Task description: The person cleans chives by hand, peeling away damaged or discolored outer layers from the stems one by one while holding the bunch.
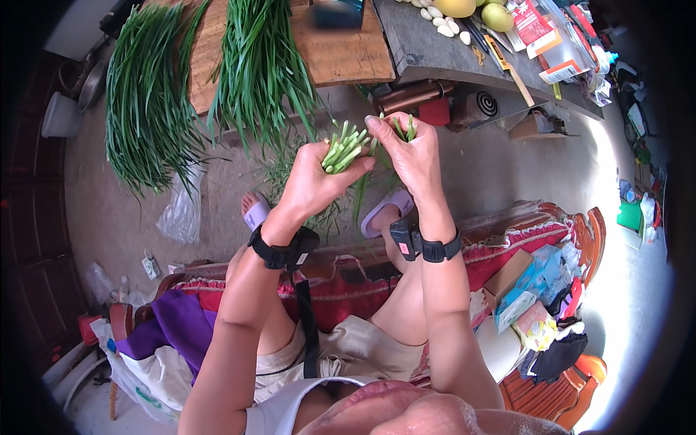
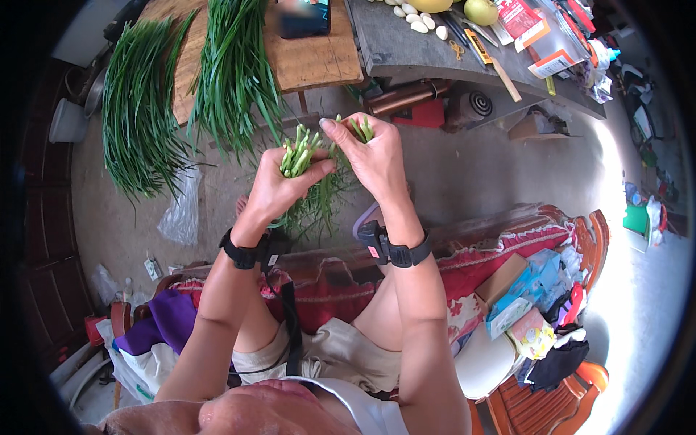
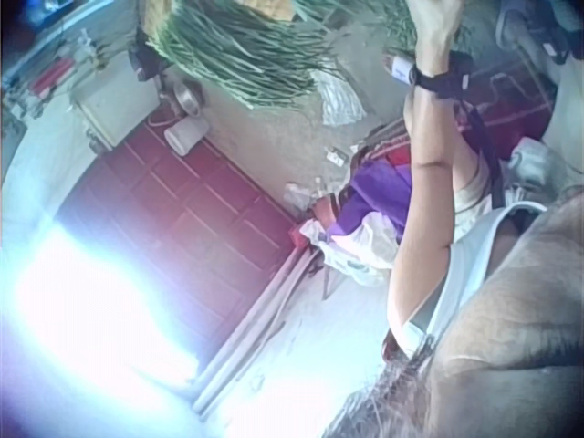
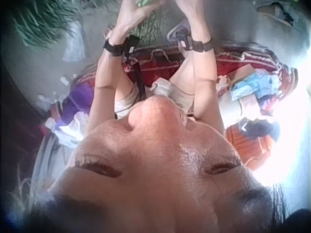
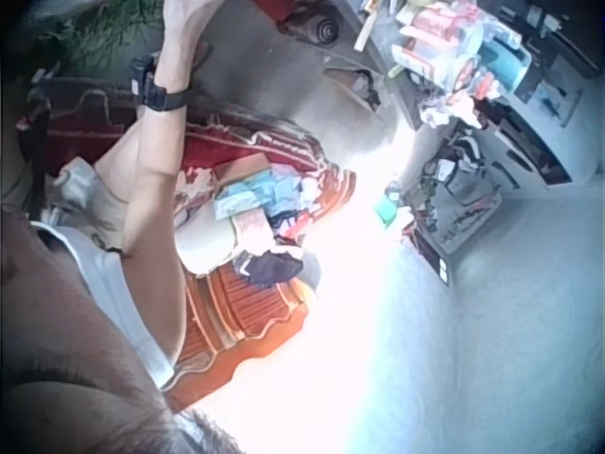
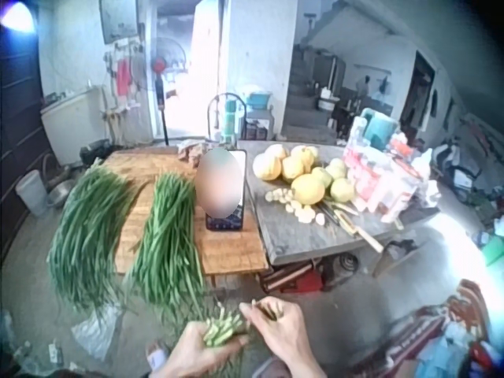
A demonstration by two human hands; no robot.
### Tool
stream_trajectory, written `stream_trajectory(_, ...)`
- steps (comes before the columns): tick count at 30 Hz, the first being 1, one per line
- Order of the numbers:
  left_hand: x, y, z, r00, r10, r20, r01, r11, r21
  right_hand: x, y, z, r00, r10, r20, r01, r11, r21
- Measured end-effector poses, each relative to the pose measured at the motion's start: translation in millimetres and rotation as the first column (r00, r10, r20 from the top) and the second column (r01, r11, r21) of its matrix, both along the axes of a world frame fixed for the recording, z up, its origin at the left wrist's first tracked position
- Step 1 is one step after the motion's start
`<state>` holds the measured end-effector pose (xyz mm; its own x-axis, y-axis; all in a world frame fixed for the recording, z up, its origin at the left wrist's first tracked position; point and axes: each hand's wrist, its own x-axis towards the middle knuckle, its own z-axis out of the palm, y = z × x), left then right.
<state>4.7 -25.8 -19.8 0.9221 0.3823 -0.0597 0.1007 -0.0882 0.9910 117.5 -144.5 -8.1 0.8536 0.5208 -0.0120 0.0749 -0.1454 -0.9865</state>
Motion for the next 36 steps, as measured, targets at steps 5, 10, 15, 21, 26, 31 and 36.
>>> stream_trajectory(5,-1.3,7.7,-0.2,0.993,-0.099,-0.063,0.093,0.991,-0.095,3.5,-5.5,3.7,1.000,0.015,-0.001,-0.015,0.995,-0.101)
stream_trajectory(10,-5.1,14.0,8.5,0.977,-0.205,-0.062,0.193,0.969,-0.152,2.8,-5.4,1.7,0.993,0.063,-0.100,-0.067,0.997,-0.037)
stream_trajectory(15,-6.2,15.7,12.1,0.972,-0.231,-0.037,0.221,0.960,-0.173,4.0,-8.7,5.0,0.913,0.157,-0.377,-0.163,0.987,0.017)
stream_trajectory(21,-5.8,19.3,12.2,0.968,-0.250,0.005,0.243,0.935,-0.258,4.2,-9.1,5.6,0.763,0.180,-0.621,-0.120,0.983,0.138)
stream_trajectory(26,-4.7,21.1,12.2,0.974,-0.225,0.039,0.224,0.911,-0.346,2.3,-7.2,-2.3,0.695,0.231,-0.681,-0.097,0.969,0.229)
stream_trajectory(31,-4.4,17.6,12.7,0.989,-0.144,0.027,0.147,0.960,-0.240,-2.5,-4.9,0.0,0.816,0.163,-0.555,-0.112,0.986,0.125)
stream_trajectory(36,-3.8,16.6,-0.7,0.996,-0.088,0.005,0.088,0.987,-0.136,-4.7,-2.7,1.5,0.870,0.151,-0.469,-0.067,0.979,0.190)
